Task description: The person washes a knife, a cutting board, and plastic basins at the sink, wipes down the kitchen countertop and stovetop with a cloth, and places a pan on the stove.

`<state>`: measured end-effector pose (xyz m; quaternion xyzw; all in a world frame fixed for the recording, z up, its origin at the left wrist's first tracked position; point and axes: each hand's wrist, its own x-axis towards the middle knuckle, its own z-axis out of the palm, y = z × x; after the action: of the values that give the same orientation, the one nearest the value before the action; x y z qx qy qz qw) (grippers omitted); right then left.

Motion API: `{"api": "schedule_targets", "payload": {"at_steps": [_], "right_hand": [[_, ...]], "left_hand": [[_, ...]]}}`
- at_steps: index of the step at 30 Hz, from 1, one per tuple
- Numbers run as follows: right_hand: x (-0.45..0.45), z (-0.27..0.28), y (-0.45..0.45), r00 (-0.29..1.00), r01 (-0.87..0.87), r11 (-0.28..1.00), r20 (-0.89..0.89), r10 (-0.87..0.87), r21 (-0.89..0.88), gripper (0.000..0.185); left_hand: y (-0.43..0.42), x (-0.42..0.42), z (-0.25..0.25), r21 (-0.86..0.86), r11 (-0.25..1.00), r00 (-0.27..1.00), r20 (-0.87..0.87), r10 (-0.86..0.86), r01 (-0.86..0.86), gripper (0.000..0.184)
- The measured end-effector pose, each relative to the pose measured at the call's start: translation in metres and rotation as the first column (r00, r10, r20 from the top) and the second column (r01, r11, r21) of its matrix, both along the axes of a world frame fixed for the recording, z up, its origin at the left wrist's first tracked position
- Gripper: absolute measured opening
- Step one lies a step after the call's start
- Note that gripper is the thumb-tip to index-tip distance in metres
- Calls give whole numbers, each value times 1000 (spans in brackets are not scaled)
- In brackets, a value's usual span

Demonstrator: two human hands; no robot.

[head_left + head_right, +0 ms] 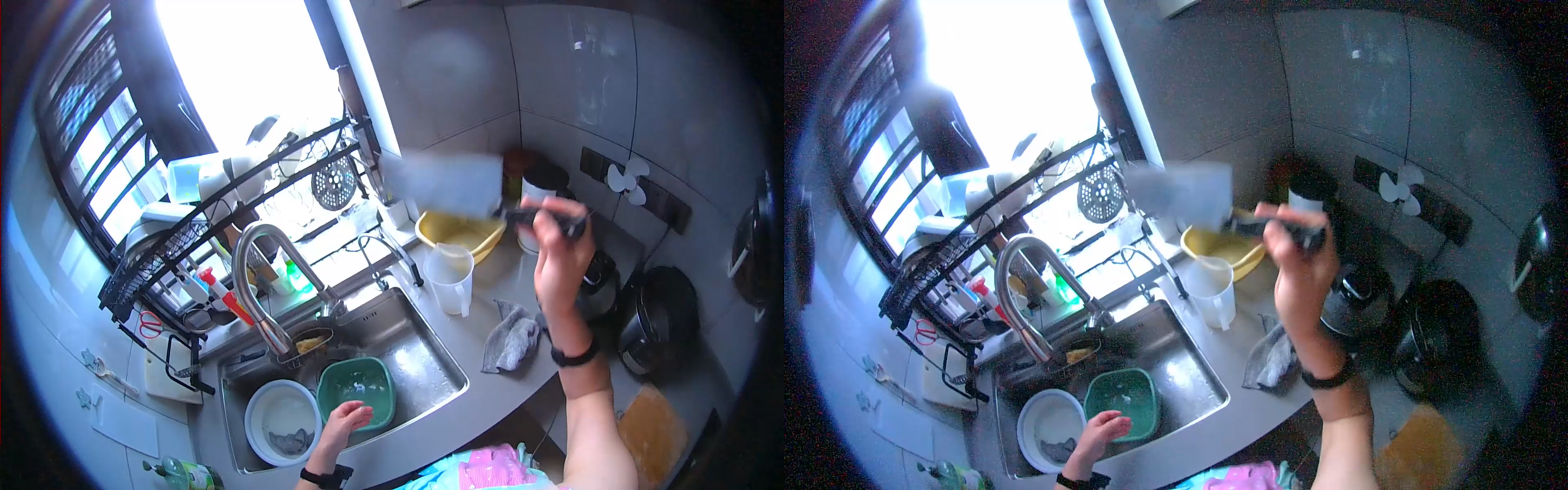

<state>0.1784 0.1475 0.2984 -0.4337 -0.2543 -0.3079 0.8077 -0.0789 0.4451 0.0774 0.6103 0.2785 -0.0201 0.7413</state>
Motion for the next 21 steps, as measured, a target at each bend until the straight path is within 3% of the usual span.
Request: {"api": "schedule_targets", "payload": {"at_steps": [2,4,10,12,15,21], "right_hand": [[36,34,3,987,107,993,119,-112,52,17],[74,60,17,981,83,992,167,-98,91,16],[147,95,86,898,358,930,302,-319,-81,16],[158,104,109,883,374,924,335,-329,-79,17],[159,112,124,904,313,939,347,-249,-140,15],[168,115,128,903,338,921,342,-260,-193,17]], "left_hand": [[-3,2,2,9,1000,1000,-17,19,-19,31],[-7,5,6,22,999,999,-29,37,-36,31],[-20,8,21,60,997,998,1,58,-58,30],[-28,5,33,63,996,998,6,69,-70,27],[-50,-5,56,158,976,988,-22,152,-147,38],[-52,-16,48,169,973,982,-85,171,-155,34]]}}
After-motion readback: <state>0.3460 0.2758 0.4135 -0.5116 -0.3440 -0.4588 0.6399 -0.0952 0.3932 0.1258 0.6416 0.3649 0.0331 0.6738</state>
